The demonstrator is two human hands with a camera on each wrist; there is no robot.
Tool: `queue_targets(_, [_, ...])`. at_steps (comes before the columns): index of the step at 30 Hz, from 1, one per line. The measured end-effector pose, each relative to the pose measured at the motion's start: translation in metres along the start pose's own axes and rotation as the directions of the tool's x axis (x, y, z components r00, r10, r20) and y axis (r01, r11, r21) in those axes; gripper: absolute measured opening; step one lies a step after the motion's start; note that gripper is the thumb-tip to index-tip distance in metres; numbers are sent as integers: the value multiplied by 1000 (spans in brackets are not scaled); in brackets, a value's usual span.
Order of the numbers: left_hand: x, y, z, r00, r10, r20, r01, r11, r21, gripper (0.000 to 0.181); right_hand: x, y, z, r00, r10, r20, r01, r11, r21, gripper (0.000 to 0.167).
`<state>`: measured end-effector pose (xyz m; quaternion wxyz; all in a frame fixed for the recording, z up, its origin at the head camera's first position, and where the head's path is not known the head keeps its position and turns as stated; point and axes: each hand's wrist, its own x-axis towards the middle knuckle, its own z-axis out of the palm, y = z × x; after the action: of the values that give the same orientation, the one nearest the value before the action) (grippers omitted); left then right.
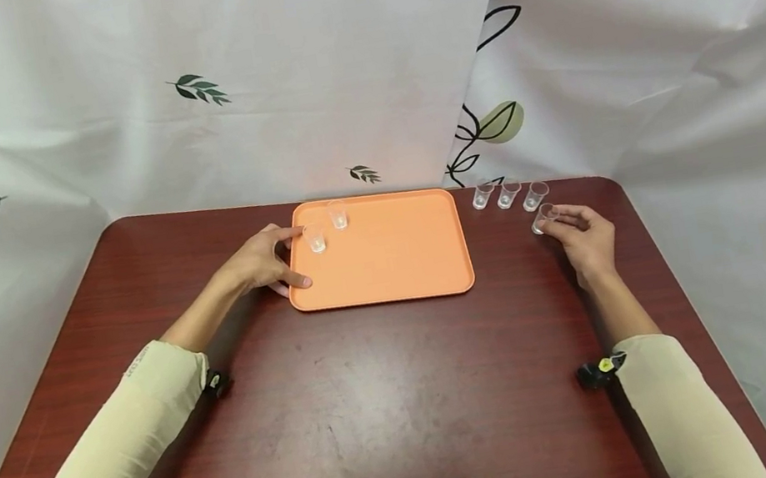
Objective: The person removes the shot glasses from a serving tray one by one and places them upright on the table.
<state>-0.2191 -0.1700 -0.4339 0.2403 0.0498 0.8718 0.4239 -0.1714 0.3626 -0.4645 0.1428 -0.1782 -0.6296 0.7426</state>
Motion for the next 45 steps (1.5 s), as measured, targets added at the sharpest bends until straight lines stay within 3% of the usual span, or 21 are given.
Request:
queue_targets(15, [0,1,-1,1000,-6,7,6,1000,-1,111,-8,0,-9,998,5,-56,-8,999,-48,40])
queue_targets(21, [-1,3,-1,1000,-7,14,7,1000,2,111,-16,-2,-13,999,4,-38,-5,1000,-29,39])
queue_targets(31, [1,2,-1,1000,-2,1,2,1000,-3,111,-31,-4,-13,1000,3,-11,-4,994,-109,38])
queue_targets(36, [2,0,1,1000,14,-13,-14,1000,1,112,-35,-6,-9,1000,3,3,-3,995,-99,44])
queue_targets(45, [2,-2,4,998,42,-40,-41,998,42,116,-42,-5,-1,997,-20,78,27,995,-95,41])
